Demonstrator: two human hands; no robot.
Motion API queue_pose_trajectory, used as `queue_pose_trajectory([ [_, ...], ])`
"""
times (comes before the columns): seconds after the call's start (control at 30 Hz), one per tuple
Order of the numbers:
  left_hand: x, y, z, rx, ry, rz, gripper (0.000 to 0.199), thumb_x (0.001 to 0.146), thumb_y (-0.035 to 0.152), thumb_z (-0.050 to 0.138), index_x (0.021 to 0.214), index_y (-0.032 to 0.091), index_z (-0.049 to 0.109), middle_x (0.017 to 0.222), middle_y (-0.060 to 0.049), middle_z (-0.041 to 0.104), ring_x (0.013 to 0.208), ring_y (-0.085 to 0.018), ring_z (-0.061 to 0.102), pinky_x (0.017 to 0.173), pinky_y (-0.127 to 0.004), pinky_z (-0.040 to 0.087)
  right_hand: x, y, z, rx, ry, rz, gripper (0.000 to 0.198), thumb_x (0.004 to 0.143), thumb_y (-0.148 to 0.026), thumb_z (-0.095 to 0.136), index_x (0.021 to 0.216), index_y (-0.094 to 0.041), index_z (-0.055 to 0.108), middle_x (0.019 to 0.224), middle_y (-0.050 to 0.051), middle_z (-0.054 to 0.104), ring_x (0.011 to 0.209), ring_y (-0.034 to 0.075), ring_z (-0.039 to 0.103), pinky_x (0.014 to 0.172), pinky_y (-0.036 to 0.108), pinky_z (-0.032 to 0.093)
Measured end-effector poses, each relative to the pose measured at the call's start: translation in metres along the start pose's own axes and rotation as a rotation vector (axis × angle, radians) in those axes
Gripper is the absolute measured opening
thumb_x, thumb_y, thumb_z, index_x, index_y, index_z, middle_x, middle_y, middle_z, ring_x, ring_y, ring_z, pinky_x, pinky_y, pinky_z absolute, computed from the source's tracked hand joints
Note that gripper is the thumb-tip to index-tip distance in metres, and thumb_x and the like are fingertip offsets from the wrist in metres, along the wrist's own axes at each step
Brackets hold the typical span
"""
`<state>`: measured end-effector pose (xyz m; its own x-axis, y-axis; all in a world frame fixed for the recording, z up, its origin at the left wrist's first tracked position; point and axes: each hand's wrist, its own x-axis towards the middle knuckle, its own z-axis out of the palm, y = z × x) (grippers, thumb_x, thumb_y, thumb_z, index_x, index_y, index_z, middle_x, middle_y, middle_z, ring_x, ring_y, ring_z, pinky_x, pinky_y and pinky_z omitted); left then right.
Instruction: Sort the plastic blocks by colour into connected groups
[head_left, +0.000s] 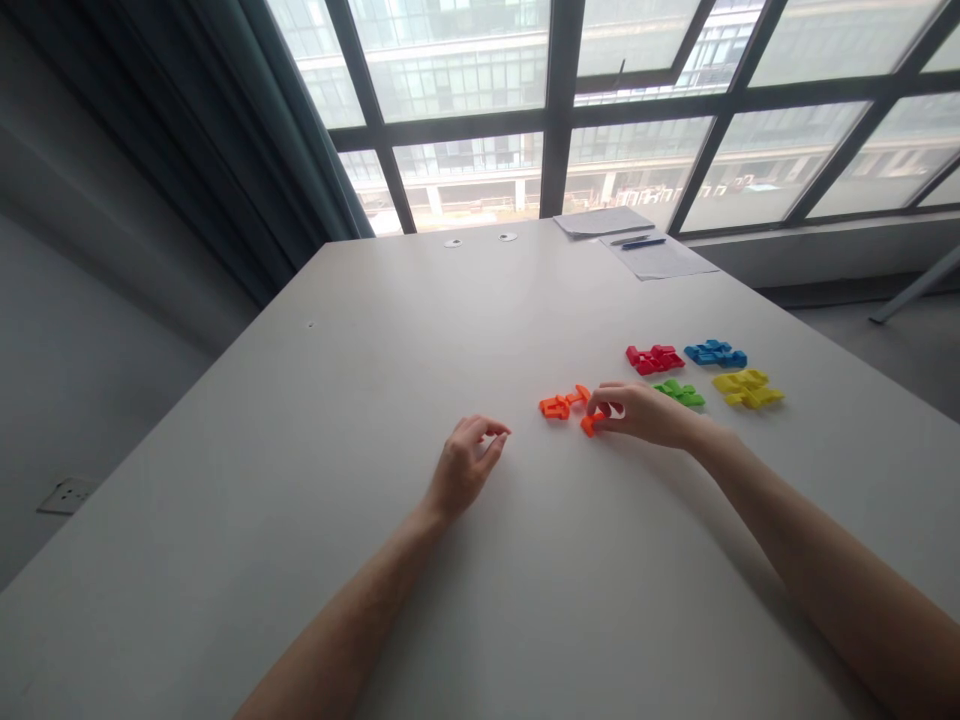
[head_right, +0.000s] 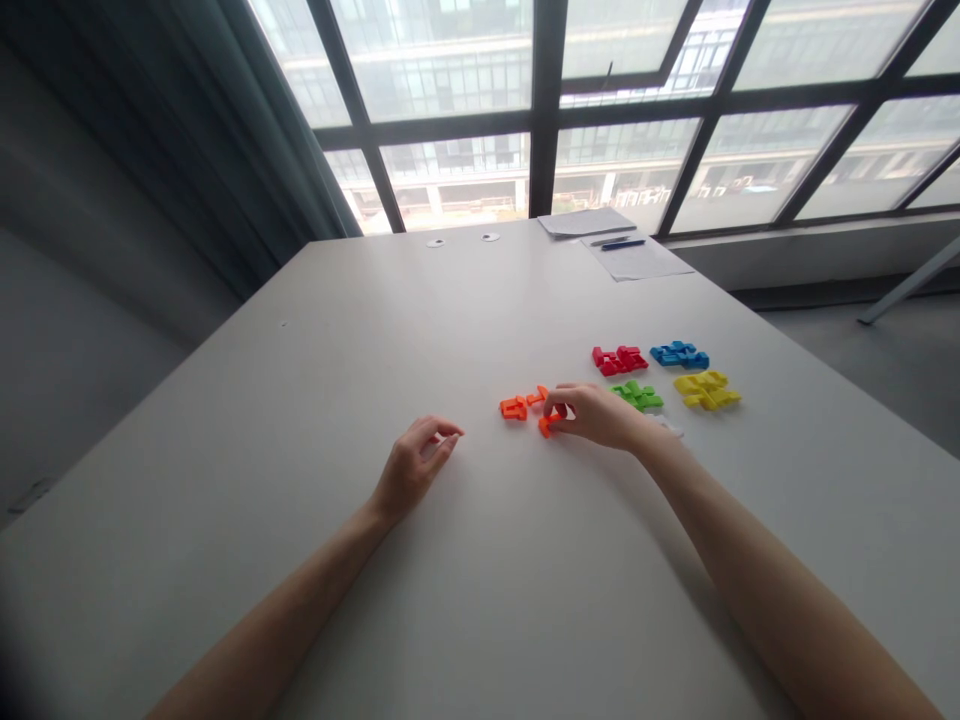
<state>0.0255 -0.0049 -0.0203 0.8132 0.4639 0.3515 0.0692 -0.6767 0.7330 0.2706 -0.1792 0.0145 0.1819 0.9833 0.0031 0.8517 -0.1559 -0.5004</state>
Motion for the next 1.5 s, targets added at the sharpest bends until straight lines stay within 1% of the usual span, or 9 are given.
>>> queue_pose_trajectory([
  [0.17, 0.000, 0.000, 0.000, 0.007, -0.003, 0.002, 0.012, 0.091, 0.021, 0.052, 0.089, 0.019, 0.063, 0.088, -0.004, 0.066, 0.089, -0.017, 0.057, 0.077, -0.029, 0.047, 0.003, 0.007, 0.010, -0.109, 0.155, -0.061, 0.020, 0.089, -0.039, 0.054, 0.094, -0.022, 0.063, 0.090, 0.005, 0.062, 0.070, 0.015, 0.055, 0.062, 0.027, 0.043],
  [0.27, 0.000, 0.000, 0.000, 0.008, -0.002, 0.000, 0.011, 0.091, 0.021, 0.052, 0.089, 0.019, 0.063, 0.089, -0.004, 0.066, 0.089, -0.017, 0.057, 0.078, -0.029, 0.047, 0.006, 0.014, 0.018, -0.174, 0.273, -0.103, 0.028, 0.088, -0.040, 0.057, 0.110, -0.023, 0.061, 0.104, 0.009, 0.062, 0.091, 0.022, 0.058, 0.079, 0.035, 0.048],
  [0.33, 0.000, 0.000, 0.000, 0.005, -0.003, -0.002, 0.011, 0.090, 0.021, 0.052, 0.089, 0.019, 0.063, 0.089, -0.004, 0.066, 0.089, -0.017, 0.057, 0.078, -0.029, 0.047, 0.008, 0.019, 0.024, -0.228, 0.336, -0.109, 0.038, 0.087, -0.041, 0.060, 0.121, -0.025, 0.057, 0.117, 0.011, 0.061, 0.106, 0.027, 0.055, 0.090, 0.043, 0.046],
  [0.43, 0.000, 0.001, 0.000, 0.002, -0.006, -0.008, 0.011, 0.091, 0.020, 0.052, 0.088, 0.019, 0.063, 0.089, -0.004, 0.065, 0.089, -0.017, 0.057, 0.077, -0.028, 0.047, 0.011, 0.024, 0.031, -0.271, 0.340, -0.091, 0.043, 0.087, -0.039, 0.059, 0.128, -0.026, 0.054, 0.126, 0.009, 0.060, 0.116, 0.028, 0.052, 0.098, 0.048, 0.042],
  [0.63, 0.000, 0.000, 0.000, 0.004, -0.009, -0.007, 0.012, 0.091, 0.021, 0.052, 0.088, 0.019, 0.063, 0.089, -0.004, 0.065, 0.089, -0.017, 0.057, 0.077, -0.028, 0.046, 0.011, 0.019, 0.036, -0.265, 0.308, -0.088, 0.034, 0.089, -0.036, 0.057, 0.121, -0.025, 0.058, 0.122, 0.008, 0.064, 0.116, 0.027, 0.054, 0.097, 0.046, 0.042],
  [0.9, 0.000, 0.000, 0.000, 0.007, -0.012, -0.008, 0.012, 0.091, 0.022, 0.051, 0.088, 0.019, 0.063, 0.089, -0.004, 0.065, 0.089, -0.018, 0.057, 0.078, -0.030, 0.047, 0.008, 0.016, 0.028, -0.187, 0.257, -0.152, 0.030, 0.091, -0.036, 0.055, 0.119, -0.029, 0.061, 0.128, 0.009, 0.059, 0.115, 0.026, 0.055, 0.097, 0.046, 0.043],
  [1.13, 0.000, 0.001, 0.000, 0.003, -0.009, -0.014, 0.013, 0.091, 0.022, 0.051, 0.088, 0.019, 0.064, 0.089, -0.005, 0.066, 0.089, -0.018, 0.058, 0.078, -0.030, 0.048, 0.008, 0.010, 0.022, -0.108, 0.275, -0.201, 0.018, 0.091, -0.029, 0.052, 0.100, -0.027, 0.067, 0.121, 0.009, 0.061, 0.112, 0.025, 0.055, 0.097, 0.046, 0.044],
  [1.3, 0.000, 0.001, 0.000, 0.009, -0.010, -0.007, 0.012, 0.091, 0.021, 0.052, 0.088, 0.019, 0.064, 0.089, -0.004, 0.066, 0.089, -0.017, 0.058, 0.077, -0.028, 0.047, 0.006, 0.008, 0.017, -0.101, 0.277, -0.217, 0.010, 0.087, -0.032, 0.060, 0.087, -0.024, 0.066, 0.118, 0.009, 0.061, 0.111, 0.025, 0.053, 0.097, 0.046, 0.042],
  [1.5, 0.000, 0.000, 0.000, -0.001, -0.010, 0.000, 0.012, 0.091, 0.020, 0.052, 0.087, 0.019, 0.064, 0.089, -0.004, 0.066, 0.090, -0.017, 0.057, 0.077, -0.028, 0.047, 0.002, 0.006, 0.006, -0.136, 0.209, -0.212, 0.021, 0.084, -0.040, 0.064, 0.072, -0.022, 0.063, 0.114, 0.008, 0.060, 0.110, 0.026, 0.053, 0.096, 0.046, 0.041],
])
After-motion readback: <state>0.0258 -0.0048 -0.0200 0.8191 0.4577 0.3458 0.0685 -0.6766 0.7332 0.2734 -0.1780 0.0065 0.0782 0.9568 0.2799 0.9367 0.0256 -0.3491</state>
